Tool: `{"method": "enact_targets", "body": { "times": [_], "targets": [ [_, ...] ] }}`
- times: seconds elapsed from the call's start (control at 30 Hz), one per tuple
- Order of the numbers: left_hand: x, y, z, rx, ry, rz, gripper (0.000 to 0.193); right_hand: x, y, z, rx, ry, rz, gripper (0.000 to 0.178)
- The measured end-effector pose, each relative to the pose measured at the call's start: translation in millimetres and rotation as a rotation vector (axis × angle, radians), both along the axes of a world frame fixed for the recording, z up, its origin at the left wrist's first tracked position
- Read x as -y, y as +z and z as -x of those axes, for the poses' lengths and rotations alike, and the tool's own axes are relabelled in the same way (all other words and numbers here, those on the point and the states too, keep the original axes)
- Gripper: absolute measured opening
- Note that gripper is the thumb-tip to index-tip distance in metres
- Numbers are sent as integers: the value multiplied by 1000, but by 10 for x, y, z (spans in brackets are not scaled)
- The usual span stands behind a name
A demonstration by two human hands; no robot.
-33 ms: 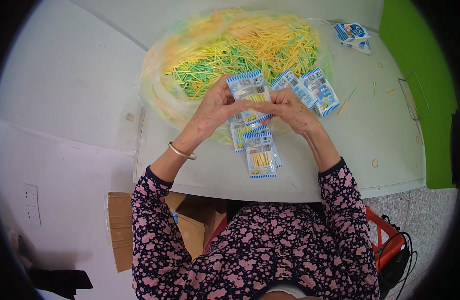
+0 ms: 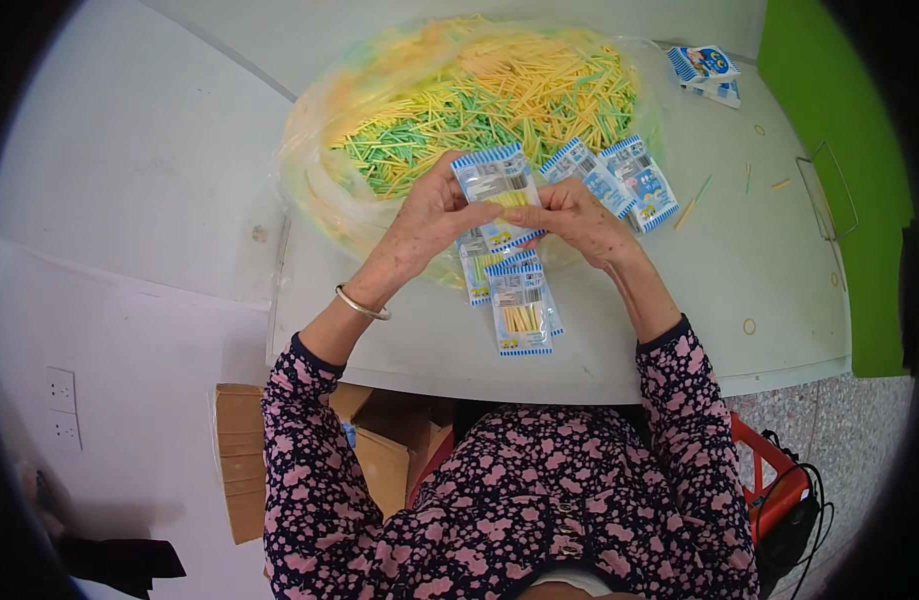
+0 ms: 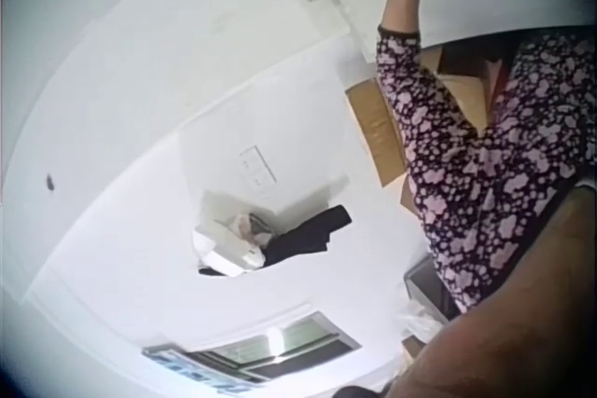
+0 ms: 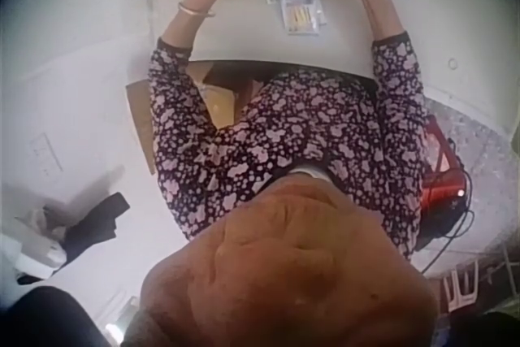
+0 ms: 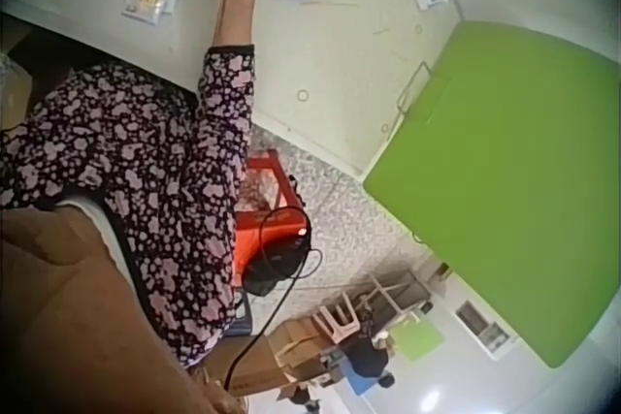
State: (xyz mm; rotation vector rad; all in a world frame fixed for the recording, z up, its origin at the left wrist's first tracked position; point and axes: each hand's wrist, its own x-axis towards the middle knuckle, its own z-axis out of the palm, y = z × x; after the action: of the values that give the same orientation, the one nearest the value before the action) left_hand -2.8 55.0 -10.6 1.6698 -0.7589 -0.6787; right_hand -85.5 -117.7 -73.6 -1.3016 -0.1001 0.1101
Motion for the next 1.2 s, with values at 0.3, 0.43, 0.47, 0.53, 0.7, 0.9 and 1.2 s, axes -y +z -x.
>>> {"method": "enact_targets", "body": {
  "times": [0.3, 0.43, 0.47, 0.53, 0.7, 0.9, 1.2],
  "targets": [
    [-25, 44, 13, -30, 41, -4, 46, 8, -6, -5, 11, -4, 50, 31],
    [12, -28, -56, 25, 71, -25, 46, -40, 9, 8, 42, -5, 38, 30],
    [13, -49, -60, 24, 71, -25, 46, -33, -1, 0, 41, -5, 38, 30],
    [18, -67, -51, 25, 44, 13, 44, -10, -26, -15, -1, 0, 97, 29],
    [20, -40, -50, 33, 61, 56, 37, 21, -32, -6, 38, -75, 46, 27],
    [-304, -89, -950, 278, 208, 183, 24, 191, 23, 11, 97, -248, 100, 25],
    [-61, -550, -1284, 1234, 28, -420, 9, 242, 24, 30, 52, -321, 30, 22]
  ]
}}
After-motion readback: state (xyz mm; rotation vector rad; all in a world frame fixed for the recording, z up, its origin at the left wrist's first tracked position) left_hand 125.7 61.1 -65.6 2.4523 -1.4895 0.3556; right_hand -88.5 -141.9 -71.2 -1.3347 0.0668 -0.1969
